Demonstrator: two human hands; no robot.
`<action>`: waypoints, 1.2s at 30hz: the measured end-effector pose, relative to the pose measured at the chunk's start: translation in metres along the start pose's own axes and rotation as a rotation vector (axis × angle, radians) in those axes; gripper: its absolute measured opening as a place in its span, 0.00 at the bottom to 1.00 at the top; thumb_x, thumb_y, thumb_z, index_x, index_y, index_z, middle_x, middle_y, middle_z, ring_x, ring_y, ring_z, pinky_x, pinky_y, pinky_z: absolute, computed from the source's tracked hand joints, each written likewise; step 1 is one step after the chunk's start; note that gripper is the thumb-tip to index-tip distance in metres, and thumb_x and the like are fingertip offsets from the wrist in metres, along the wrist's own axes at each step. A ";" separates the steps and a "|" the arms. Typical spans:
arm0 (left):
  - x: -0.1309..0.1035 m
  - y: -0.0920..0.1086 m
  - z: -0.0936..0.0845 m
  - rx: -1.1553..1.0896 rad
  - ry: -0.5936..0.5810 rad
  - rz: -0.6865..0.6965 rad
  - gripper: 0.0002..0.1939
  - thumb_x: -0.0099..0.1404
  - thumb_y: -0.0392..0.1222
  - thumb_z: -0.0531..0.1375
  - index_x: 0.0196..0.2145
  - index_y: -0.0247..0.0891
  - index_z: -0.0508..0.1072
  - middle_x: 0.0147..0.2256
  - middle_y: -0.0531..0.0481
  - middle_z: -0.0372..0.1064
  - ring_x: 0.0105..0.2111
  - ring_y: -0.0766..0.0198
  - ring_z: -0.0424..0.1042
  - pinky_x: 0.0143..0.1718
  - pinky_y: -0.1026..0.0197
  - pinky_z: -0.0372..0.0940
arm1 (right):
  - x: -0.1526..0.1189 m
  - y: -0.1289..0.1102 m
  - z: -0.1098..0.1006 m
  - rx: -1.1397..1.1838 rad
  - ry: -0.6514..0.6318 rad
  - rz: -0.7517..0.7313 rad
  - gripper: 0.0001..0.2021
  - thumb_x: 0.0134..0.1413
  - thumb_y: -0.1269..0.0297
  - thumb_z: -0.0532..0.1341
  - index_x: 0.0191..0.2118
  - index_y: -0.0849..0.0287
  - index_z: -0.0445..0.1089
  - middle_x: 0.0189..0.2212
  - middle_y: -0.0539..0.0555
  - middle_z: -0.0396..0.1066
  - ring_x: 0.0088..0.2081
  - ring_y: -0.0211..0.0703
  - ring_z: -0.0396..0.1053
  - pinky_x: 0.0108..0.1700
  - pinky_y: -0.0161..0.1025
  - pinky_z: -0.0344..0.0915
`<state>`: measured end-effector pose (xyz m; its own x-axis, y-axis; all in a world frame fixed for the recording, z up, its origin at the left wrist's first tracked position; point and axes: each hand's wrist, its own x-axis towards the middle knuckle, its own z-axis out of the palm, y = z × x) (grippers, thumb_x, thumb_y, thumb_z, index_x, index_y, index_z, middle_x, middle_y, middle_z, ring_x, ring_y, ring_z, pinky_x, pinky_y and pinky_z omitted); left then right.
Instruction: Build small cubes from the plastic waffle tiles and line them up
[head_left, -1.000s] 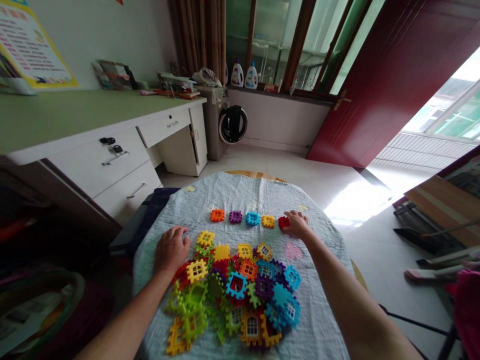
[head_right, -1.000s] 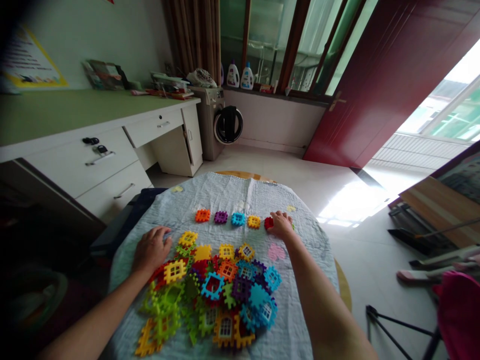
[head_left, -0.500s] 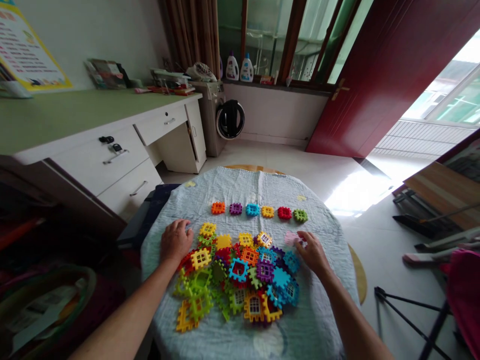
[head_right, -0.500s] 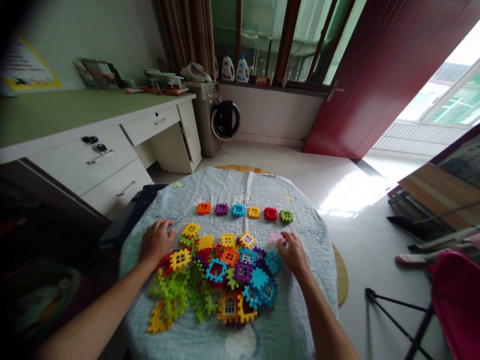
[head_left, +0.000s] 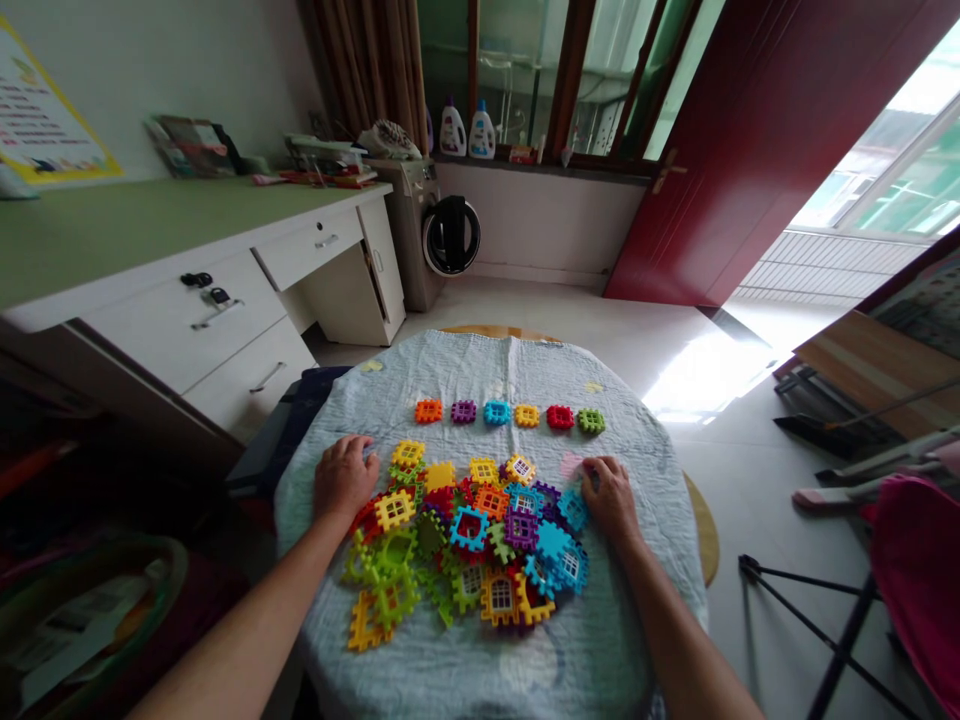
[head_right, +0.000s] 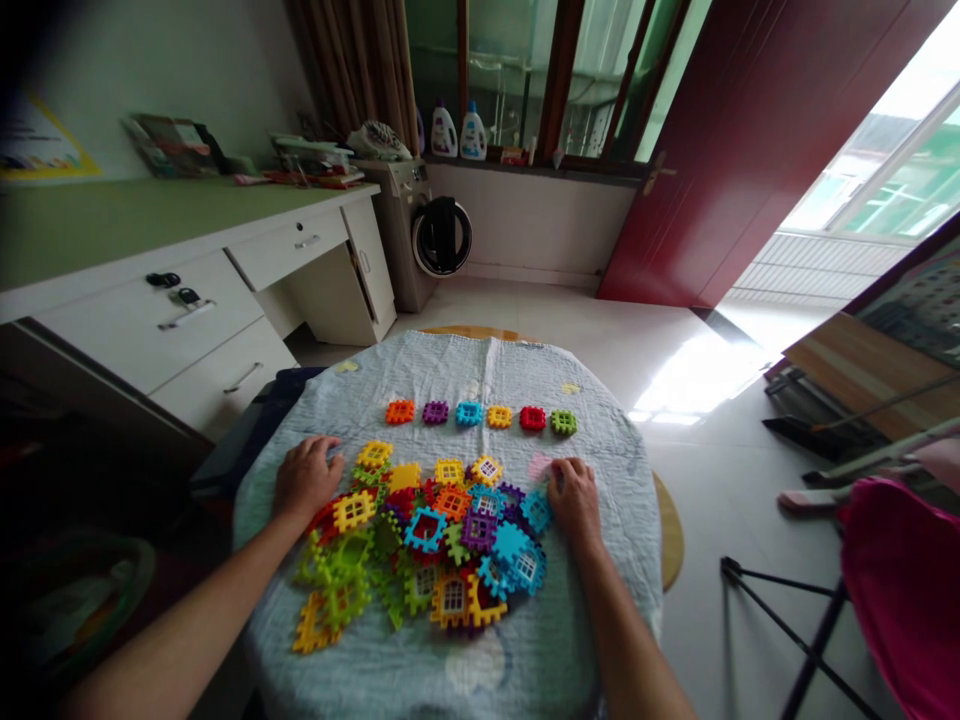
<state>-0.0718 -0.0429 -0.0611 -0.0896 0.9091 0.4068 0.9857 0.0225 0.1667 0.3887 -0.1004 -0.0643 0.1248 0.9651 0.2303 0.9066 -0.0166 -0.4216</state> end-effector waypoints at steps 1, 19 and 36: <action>0.000 0.000 0.000 0.000 0.003 -0.001 0.14 0.62 0.40 0.53 0.43 0.37 0.72 0.46 0.42 0.71 0.46 0.51 0.68 0.49 0.53 0.62 | 0.000 0.001 0.001 -0.001 0.011 -0.006 0.12 0.59 0.64 0.53 0.44 0.56 0.71 0.44 0.58 0.69 0.47 0.49 0.63 0.52 0.44 0.60; 0.001 -0.002 0.003 -0.001 0.003 -0.003 0.14 0.62 0.41 0.53 0.43 0.36 0.73 0.45 0.41 0.71 0.46 0.51 0.68 0.49 0.52 0.62 | -0.057 -0.047 -0.033 0.188 -0.249 -0.219 0.49 0.41 0.39 0.66 0.68 0.50 0.51 0.65 0.60 0.54 0.65 0.64 0.50 0.63 0.60 0.49; 0.000 0.003 -0.001 -0.021 -0.019 -0.050 0.14 0.62 0.40 0.54 0.43 0.36 0.73 0.46 0.41 0.71 0.46 0.50 0.68 0.48 0.52 0.62 | -0.087 -0.088 -0.008 0.151 -0.173 -0.349 0.33 0.47 0.56 0.68 0.61 0.50 0.64 0.60 0.58 0.62 0.60 0.58 0.60 0.60 0.56 0.59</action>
<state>-0.0688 -0.0438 -0.0596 -0.1354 0.9147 0.3807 0.9769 0.0593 0.2051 0.3012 -0.1855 -0.0400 -0.2605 0.9361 0.2364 0.8119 0.3449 -0.4711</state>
